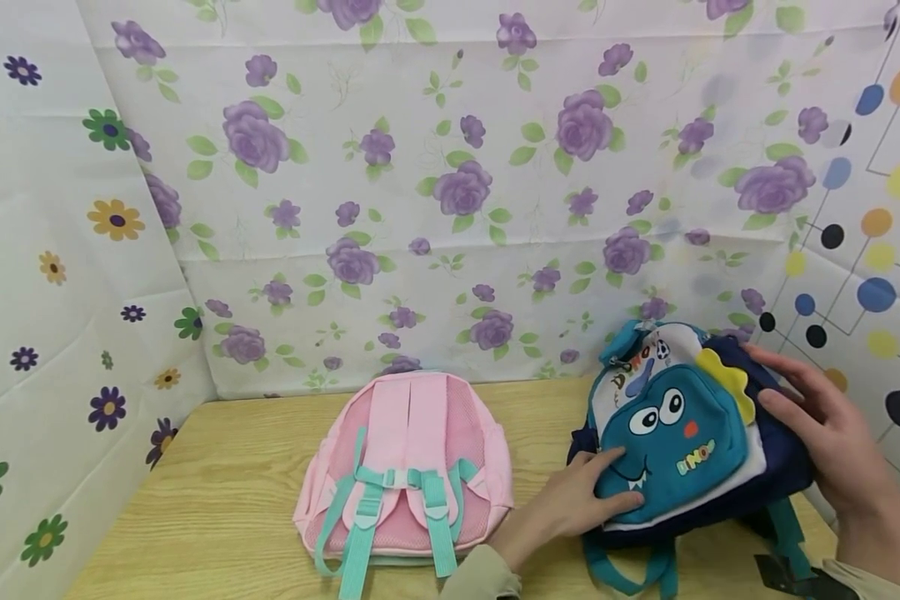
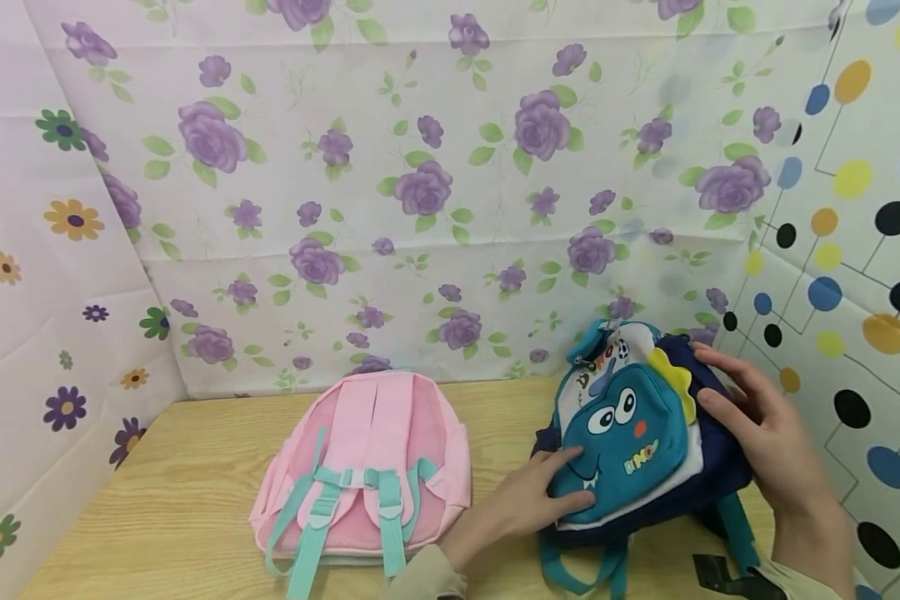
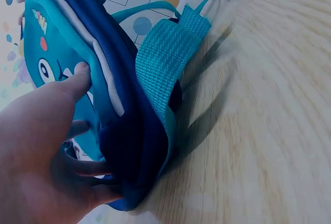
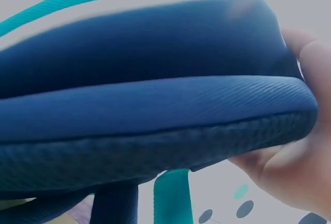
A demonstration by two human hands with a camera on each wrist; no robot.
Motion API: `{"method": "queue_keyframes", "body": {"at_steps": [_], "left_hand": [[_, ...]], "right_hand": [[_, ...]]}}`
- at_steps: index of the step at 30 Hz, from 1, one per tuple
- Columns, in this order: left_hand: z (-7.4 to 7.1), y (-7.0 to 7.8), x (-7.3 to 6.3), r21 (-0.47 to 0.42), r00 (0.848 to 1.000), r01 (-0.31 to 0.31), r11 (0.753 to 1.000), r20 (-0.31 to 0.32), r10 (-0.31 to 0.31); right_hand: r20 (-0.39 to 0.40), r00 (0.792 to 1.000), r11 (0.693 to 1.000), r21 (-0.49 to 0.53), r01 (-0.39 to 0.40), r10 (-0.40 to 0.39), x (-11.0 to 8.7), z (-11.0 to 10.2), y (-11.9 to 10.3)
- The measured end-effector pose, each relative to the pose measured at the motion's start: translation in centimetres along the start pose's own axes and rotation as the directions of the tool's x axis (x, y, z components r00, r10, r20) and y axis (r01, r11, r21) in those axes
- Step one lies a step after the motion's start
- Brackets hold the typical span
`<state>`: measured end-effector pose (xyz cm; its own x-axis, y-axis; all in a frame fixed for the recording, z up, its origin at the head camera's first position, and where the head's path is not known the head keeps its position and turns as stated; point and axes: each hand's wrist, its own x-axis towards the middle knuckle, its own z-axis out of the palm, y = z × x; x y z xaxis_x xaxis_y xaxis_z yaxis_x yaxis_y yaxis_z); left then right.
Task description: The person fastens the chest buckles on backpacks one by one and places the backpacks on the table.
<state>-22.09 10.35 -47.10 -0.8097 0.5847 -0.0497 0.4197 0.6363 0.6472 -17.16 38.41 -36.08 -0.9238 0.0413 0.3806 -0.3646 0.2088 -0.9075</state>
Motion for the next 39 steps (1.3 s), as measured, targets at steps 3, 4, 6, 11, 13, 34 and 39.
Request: {"method": "queue_keyframes", "body": {"at_steps": [3, 4, 6, 11, 13, 34, 39], "left_hand": [[0.3, 0.2, 0.3, -0.016, 1.000, -0.001, 1.000, -0.005, 0.000], [0.4, 0.3, 0.4, -0.021, 1.000, -0.003, 1.000, -0.005, 0.003], [0.6, 0.5, 0.7, -0.032, 1.000, -0.014, 0.999, -0.005, 0.014], [1.0, 1.0, 1.4, -0.053, 0.999, -0.042, 0.998, -0.002, 0.042], [1.2, 1.3, 1.7, -0.057, 0.999, -0.049, 0.997, -0.006, 0.049], [3.3, 2.5, 3.1, -0.182, 0.999, -0.035, 0.983, -0.011, 0.034], [3.7, 2.7, 3.3, -0.201, 0.998, -0.057, 0.978, -0.022, 0.054]], "right_hand": [[-0.001, 1.000, 1.000, -0.003, 0.004, -0.004, 0.0, 0.3, -0.1], [-0.005, 1.000, 1.000, -0.030, 0.002, -0.002, 0.0, 0.3, -0.1], [-0.006, 1.000, 0.997, -0.081, 0.003, -0.003, -0.1, 0.5, -0.2], [-0.006, 1.000, 0.986, -0.163, 0.021, -0.022, -0.1, 0.8, -0.5], [-0.020, 1.000, 0.990, -0.137, 0.017, -0.020, 0.0, 1.1, -0.8], [-0.107, 0.991, 0.882, -0.455, -0.126, 0.086, 0.1, 2.3, -2.3], [-0.095, 0.990, 0.861, -0.489, -0.138, 0.104, 0.1, 2.5, -2.8]]}}
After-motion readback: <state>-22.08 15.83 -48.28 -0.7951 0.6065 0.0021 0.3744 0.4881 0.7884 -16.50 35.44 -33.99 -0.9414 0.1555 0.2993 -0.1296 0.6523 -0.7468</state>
